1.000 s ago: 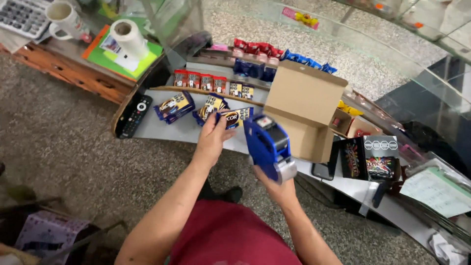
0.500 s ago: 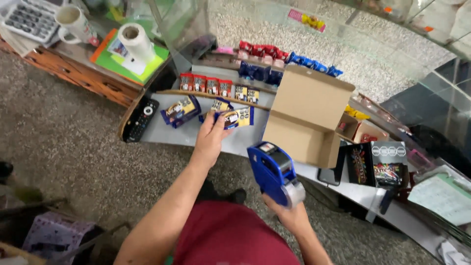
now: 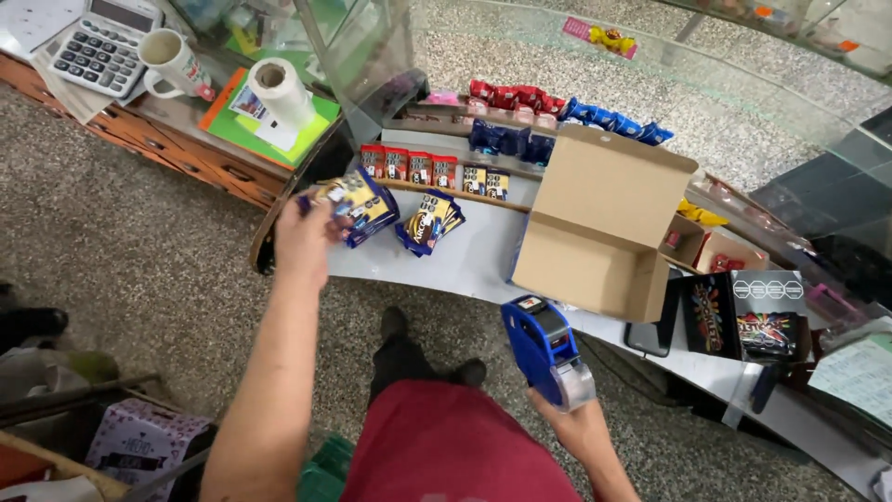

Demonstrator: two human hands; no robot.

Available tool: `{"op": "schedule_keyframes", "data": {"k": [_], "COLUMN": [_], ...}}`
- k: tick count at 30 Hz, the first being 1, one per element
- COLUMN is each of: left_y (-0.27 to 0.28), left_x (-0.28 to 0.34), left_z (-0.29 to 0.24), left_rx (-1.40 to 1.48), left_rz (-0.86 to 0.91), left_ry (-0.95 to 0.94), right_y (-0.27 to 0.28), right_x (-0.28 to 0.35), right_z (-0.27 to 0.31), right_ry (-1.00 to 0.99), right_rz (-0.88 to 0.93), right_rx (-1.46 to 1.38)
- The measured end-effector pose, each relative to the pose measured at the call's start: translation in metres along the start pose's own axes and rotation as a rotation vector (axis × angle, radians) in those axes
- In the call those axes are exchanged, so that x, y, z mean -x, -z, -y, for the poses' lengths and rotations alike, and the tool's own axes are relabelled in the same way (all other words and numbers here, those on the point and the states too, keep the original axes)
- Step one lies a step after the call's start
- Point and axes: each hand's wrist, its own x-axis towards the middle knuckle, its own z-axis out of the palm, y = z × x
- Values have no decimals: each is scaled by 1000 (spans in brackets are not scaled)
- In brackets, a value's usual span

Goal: Using a pricing gun to apply price labels to individual snack bars and arranging them in a cardboard box on a retail counter.

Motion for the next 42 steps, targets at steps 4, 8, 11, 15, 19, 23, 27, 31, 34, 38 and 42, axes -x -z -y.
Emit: {"op": "schedule_keyframes", "data": {"k": [4,8,11,15,19,23,27,31,34,38,42], "left_y": [-22,-23,-10,6,12,7,-18,-32,-26,2,24], "left_x": [-2,-29,-41,-79,-104,-82,-15,37,54,58,65], "left_z": [25,49,47,69,81,66,33,29,45,87,88], "left_rx": [83,102,-503,-962,-1217,-1214,-1127,-1116,-1267,-1286,-1352], "left_rz": [65,18,-120,-70,-96,-75,63,381,584,693,772], "left_ry": [122,88,-56,-158,-190,-260,-305,-179,-195,-216,-154], "right_y": [-3,-3,2,4,7,9,6,-3,-15,-57,-85], "right_x": [2,7,18,22,21,19,16,5,-1,-50,-70], "right_z": [7,10,21,11,10,1,-4,9,40,14,60], "right_ry": [28,23,1,52,103,128,129,24,-58,22,48], "right_rz": [2,17,22,-26,-6,-22,-4,79,149,128,86], "right_rx": [23,42,-15,-7,-23,-38,-127,-21,46,-242,-289]}}
